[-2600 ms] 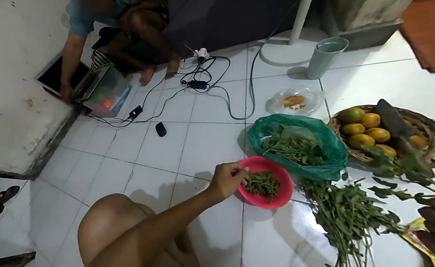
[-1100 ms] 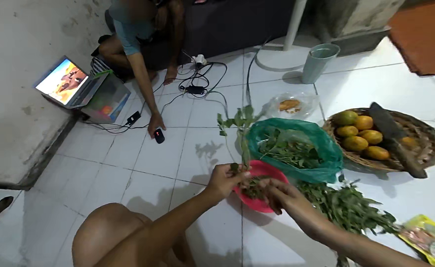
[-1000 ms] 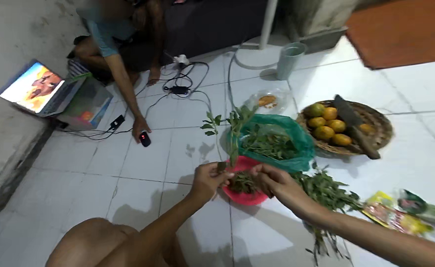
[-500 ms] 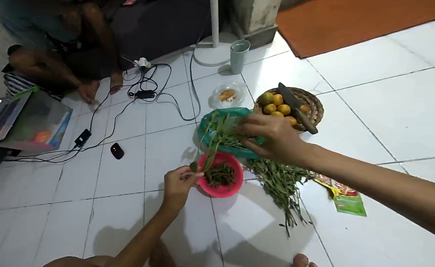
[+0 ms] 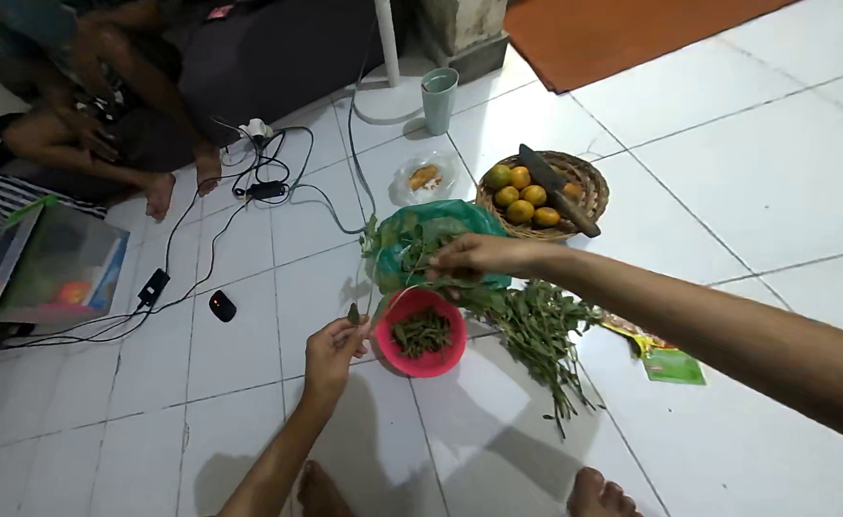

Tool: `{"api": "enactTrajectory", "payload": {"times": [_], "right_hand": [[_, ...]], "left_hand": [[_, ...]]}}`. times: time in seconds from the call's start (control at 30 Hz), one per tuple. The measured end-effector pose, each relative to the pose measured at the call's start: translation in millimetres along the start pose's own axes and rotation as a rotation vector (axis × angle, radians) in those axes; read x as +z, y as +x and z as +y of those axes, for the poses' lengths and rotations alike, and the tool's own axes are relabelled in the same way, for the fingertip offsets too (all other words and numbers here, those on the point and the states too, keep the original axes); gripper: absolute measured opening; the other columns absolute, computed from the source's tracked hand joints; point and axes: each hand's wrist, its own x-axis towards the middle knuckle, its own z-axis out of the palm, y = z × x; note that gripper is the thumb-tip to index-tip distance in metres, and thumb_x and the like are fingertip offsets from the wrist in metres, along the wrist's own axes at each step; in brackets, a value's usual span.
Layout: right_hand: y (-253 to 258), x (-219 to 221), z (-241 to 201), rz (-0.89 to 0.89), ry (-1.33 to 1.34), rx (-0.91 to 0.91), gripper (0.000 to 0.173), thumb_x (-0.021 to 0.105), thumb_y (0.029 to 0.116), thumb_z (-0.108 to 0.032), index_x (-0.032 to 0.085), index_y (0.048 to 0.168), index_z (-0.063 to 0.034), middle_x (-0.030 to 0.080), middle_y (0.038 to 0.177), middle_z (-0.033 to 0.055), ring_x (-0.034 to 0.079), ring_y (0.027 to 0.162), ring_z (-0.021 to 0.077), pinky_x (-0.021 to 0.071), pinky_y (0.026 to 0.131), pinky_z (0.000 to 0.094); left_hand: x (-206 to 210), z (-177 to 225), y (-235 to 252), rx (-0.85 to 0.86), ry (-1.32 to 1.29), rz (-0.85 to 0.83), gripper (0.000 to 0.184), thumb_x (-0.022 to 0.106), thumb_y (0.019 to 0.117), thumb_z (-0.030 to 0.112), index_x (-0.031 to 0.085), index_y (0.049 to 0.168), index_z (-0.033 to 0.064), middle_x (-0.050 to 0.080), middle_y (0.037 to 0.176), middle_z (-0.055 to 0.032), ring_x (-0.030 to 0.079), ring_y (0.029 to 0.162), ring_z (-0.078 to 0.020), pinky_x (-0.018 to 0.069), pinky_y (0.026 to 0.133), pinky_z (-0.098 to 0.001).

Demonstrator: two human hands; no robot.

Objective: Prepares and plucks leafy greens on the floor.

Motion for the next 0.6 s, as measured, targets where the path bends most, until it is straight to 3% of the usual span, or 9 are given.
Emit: {"api": "enactTrajectory", "payload": {"times": [0.2, 0.37, 0.43, 0.53, 0.6], "right_hand": [[3.5, -12.7, 7.4, -0.041, 0.08, -0.048, 0.019, 0.052, 0.1056, -0.006, 0.07, 0.103, -0.0001, 0.065, 0.074, -0.0058, 0.045, 0.055, -0.0065, 0.0354, 0.052, 0.0124], [6.9, -12.6, 3.6, -0.028, 0.007, -0.079, 0.009, 0.062, 0.1004, -0.003, 0.07, 0.099, 0.0011, 0.065, 0.078, -0.0036, 0.056, 0.069, -0.0034, 0.046, 0.066, 0.0158], [8.7, -11.5, 4.1, -0.027, -0.021, -0.096, 0.004, 0.067, 0.0962, 0.0, 0.07, 0.098, 0.0015, 0.065, 0.077, -0.003, 0.057, 0.068, -0.0019, 0.0474, 0.067, 0.0169], [10.5, -6.6, 2.9, 0.003, -0.098, -0.094, 0.013, 0.074, 0.089, 0.002, 0.07, 0.101, 0.0025, 0.063, 0.076, -0.0003, 0.054, 0.065, 0.0013, 0.0467, 0.065, 0.0195], [11.2, -2.4, 1.2, 0.045, -0.196, -0.102, 0.021, 0.078, 0.0856, 0.003, 0.069, 0.105, 0.0033, 0.065, 0.087, 0.0074, 0.057, 0.075, 0.0089, 0.0498, 0.073, 0.0272]], "left_hand": [[-3.1, -7.9, 1.2, 0.036, -0.021, -0.046, 0.014, 0.057, 0.0971, -0.004, 0.068, 0.104, -0.0026, 0.072, 0.081, 0.0065, 0.065, 0.067, 0.0024, 0.0539, 0.067, -0.0147], [-3.8, -11.4, 1.7, 0.077, -0.028, -0.029, 0.013, 0.058, 0.0958, -0.005, 0.068, 0.103, -0.0019, 0.073, 0.081, 0.0063, 0.066, 0.069, 0.0021, 0.0547, 0.067, -0.0149], [-2.3, -12.5, 1.2, 0.101, -0.021, -0.014, 0.013, 0.059, 0.0946, -0.006, 0.069, 0.103, -0.0024, 0.073, 0.081, 0.006, 0.067, 0.07, 0.0019, 0.0554, 0.068, -0.0149], [0.5, -14.5, 0.9, 0.172, 0.025, 0.009, 0.013, 0.061, 0.0926, -0.005, 0.069, 0.103, -0.0036, 0.073, 0.082, 0.0058, 0.067, 0.071, 0.0024, 0.0558, 0.069, -0.0146], [0.6, -16.9, 1.2, 0.227, 0.061, 0.016, 0.012, 0.063, 0.0917, -0.003, 0.07, 0.102, -0.0046, 0.073, 0.084, 0.0045, 0.067, 0.073, 0.0027, 0.0559, 0.07, -0.0145]]}}
